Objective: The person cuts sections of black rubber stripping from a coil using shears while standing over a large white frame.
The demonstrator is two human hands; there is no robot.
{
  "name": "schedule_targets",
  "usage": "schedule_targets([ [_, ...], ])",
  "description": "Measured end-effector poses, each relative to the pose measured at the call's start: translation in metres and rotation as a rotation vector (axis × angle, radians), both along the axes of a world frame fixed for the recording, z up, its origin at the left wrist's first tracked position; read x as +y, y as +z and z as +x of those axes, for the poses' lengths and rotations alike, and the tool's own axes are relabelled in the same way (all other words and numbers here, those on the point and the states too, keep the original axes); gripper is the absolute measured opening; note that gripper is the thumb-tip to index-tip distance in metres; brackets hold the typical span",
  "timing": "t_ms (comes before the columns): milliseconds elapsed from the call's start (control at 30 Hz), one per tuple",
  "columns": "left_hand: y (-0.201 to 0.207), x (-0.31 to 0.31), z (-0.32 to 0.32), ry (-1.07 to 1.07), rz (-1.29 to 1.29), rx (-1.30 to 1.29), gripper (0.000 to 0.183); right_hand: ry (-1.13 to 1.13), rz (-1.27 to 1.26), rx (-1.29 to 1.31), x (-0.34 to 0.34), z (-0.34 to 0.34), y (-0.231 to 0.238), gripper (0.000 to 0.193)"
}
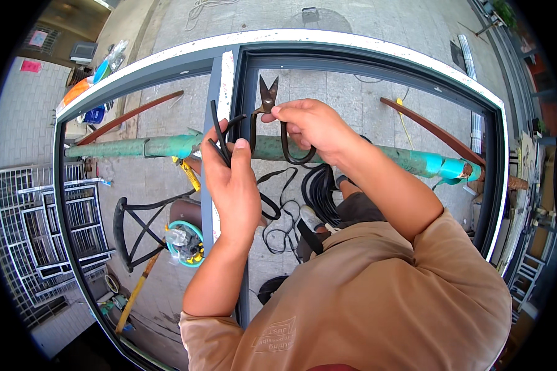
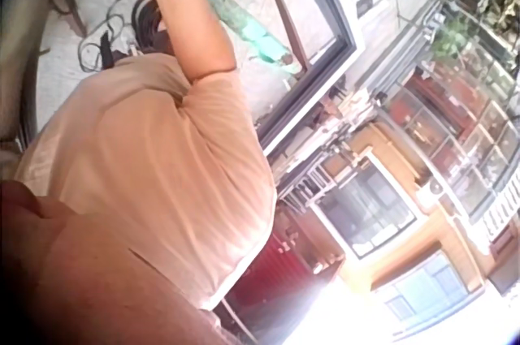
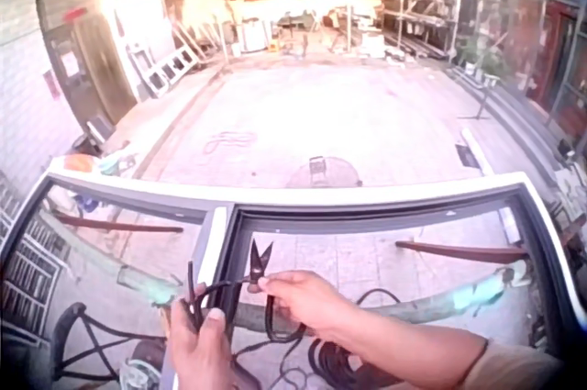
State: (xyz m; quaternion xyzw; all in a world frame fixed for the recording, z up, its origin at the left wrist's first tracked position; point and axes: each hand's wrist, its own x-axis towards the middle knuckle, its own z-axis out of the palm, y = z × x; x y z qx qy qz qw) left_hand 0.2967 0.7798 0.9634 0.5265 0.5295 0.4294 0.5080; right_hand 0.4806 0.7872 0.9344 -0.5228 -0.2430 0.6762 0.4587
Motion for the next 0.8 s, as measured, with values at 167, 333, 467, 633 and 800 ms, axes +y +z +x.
schedule_targets([
  [167, -0.005, 0.002, -0.002, -0.019, -0.002, -0.012, 0.043, 0.003, -0.011, 0.046, 0.003, -0.001, -0.008, 0.03],
  [333, -0.003, -0.001, -0.001, 0.038, -0.021, -0.075, 0.044, -0.014, 0.002, 0.063, 0.005, -0.006, -0.009, 0.03],
  [467, 0.008, -0.003, 0.007, 0.112, -0.063, -0.159, 0.042, -0.079, 0.005, 0.09, 0.01, -0.014, -0.011, 0.029],
  [633, 0.014, 0.003, 0.0, 0.128, -0.164, -0.215, 0.03, -0.199, -0.018, 0.146, 0.016, -0.034, -0.011, 0.029],
  [800, 0.011, 0.004, -0.003, 0.071, -0.2, -0.256, 0.024, -0.262, 0.098, -0.063, 0.021, -0.054, -0.022, 0.029],
])
